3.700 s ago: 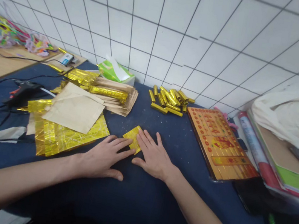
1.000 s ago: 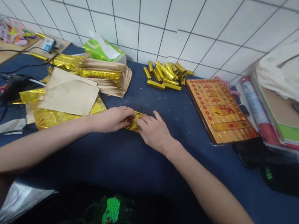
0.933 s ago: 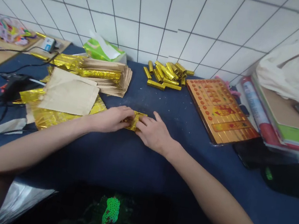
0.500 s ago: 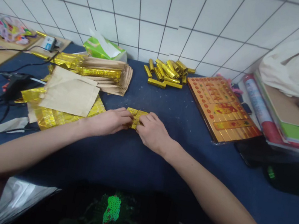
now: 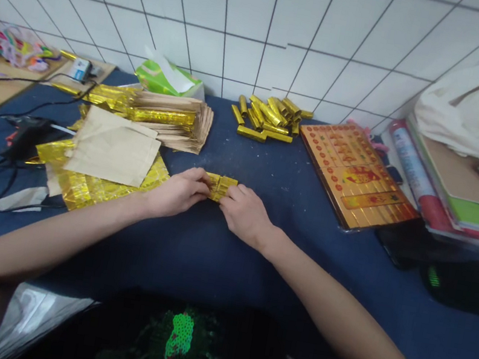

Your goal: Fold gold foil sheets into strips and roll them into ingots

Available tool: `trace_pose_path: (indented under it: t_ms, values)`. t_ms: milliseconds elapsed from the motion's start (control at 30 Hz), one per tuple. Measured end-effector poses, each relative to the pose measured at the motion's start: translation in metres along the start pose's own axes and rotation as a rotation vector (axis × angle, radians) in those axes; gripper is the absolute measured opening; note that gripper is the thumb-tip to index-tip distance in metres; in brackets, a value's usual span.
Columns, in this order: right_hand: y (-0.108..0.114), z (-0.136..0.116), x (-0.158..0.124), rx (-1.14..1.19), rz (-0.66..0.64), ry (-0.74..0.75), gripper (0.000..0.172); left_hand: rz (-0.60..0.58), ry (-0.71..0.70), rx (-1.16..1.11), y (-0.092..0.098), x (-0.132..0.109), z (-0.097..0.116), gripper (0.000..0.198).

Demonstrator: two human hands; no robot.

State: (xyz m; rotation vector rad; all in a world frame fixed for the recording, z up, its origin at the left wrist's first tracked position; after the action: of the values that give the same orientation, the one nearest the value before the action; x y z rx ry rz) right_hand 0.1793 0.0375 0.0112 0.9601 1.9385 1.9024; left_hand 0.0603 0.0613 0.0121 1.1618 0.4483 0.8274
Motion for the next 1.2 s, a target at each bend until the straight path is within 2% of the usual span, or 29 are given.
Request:
trace_pose_path:
  t_ms: [167,367,533,1000,1200]
  values:
    - [-0.004,0.010,0.007,0.108,-0.066,-0.071,0.020,-0.030,0.066,-0.003,0.000,0.003,-0.003,0.020]
    - [-0.003,0.025,0.014,0.180,-0.170,-0.267,0.011,-0.067,0.106,-0.042,-0.002,0.005,-0.007,0.019]
    - [-0.003,0.026,0.015,0.164,-0.220,-0.307,0.014,-0.065,0.185,-0.073,-0.003,0.006,-0.014,0.017]
    - [-0.005,0.019,0.016,0.093,-0.200,-0.207,0.009,-0.128,0.279,-0.025,-0.003,0.005,-0.017,0.012]
    - [-0.005,0.017,0.015,0.138,-0.200,-0.186,0.008,-0.157,0.250,0.047,-0.002,0.003,-0.012,0.013]
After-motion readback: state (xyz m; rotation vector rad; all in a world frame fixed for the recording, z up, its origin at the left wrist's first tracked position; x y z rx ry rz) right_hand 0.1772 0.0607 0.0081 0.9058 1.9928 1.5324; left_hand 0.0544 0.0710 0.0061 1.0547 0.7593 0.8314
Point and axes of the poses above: each hand's wrist, its own x-axis towards the middle knuckle, its own y-axis out of the back of the hand, z = x × y, the point moved 6 cm from there along x, towards the middle knuckle, and after that the axes turned 6 degrees about y, right-handed, at the moved point
